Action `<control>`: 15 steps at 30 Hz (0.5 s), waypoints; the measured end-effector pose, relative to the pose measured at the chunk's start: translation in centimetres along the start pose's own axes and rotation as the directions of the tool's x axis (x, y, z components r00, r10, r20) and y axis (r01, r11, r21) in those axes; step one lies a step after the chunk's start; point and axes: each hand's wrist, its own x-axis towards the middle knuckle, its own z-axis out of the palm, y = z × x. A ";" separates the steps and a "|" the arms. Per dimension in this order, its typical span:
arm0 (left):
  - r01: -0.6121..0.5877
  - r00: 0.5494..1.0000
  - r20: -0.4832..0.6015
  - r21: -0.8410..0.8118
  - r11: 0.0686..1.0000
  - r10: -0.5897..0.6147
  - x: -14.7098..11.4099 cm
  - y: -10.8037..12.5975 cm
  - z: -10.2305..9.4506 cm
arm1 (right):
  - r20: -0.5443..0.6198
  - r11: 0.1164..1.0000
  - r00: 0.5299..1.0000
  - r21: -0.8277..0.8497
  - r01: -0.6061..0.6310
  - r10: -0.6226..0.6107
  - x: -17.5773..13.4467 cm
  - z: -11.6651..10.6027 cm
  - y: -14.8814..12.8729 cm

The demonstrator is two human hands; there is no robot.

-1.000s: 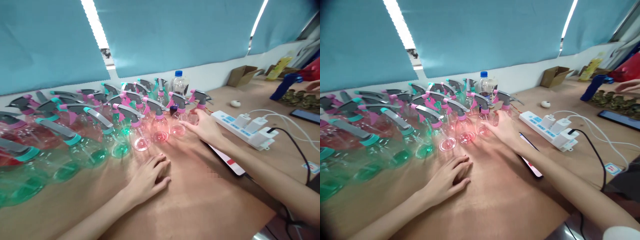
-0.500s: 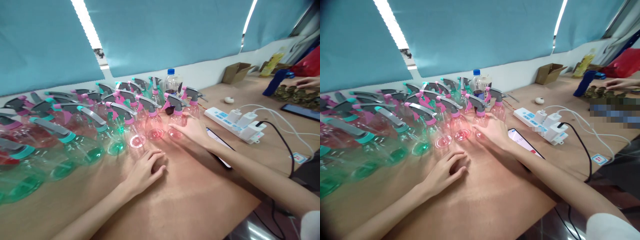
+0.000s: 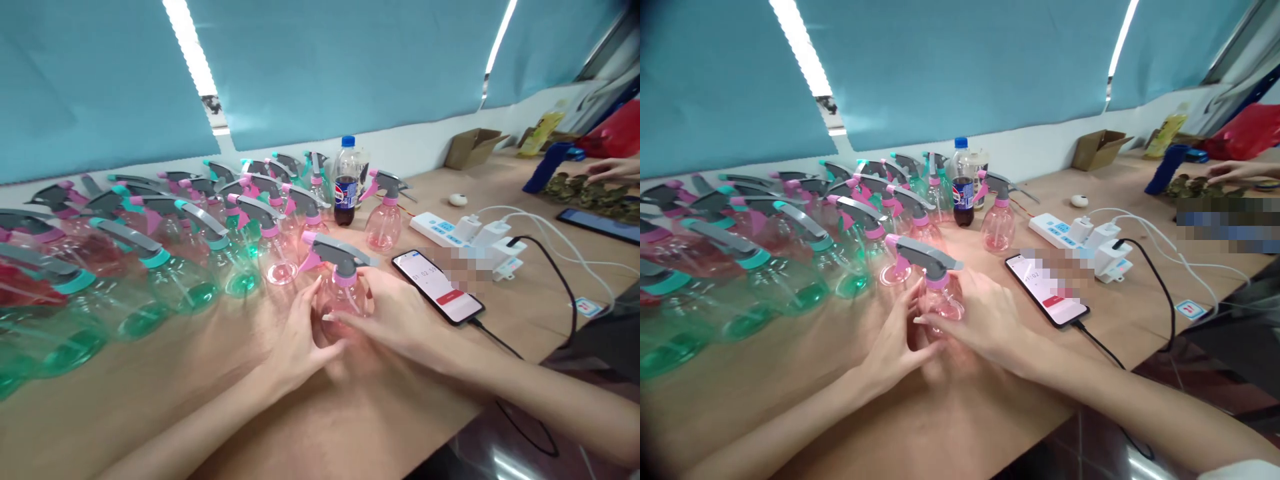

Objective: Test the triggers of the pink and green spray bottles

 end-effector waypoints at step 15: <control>0.031 0.997 -0.070 -0.069 0.997 -0.036 -3.8 0.0 -3.1 | 0.183 0.800 0.912 0.562 0.209 -0.367 3.6 2.1 -3.3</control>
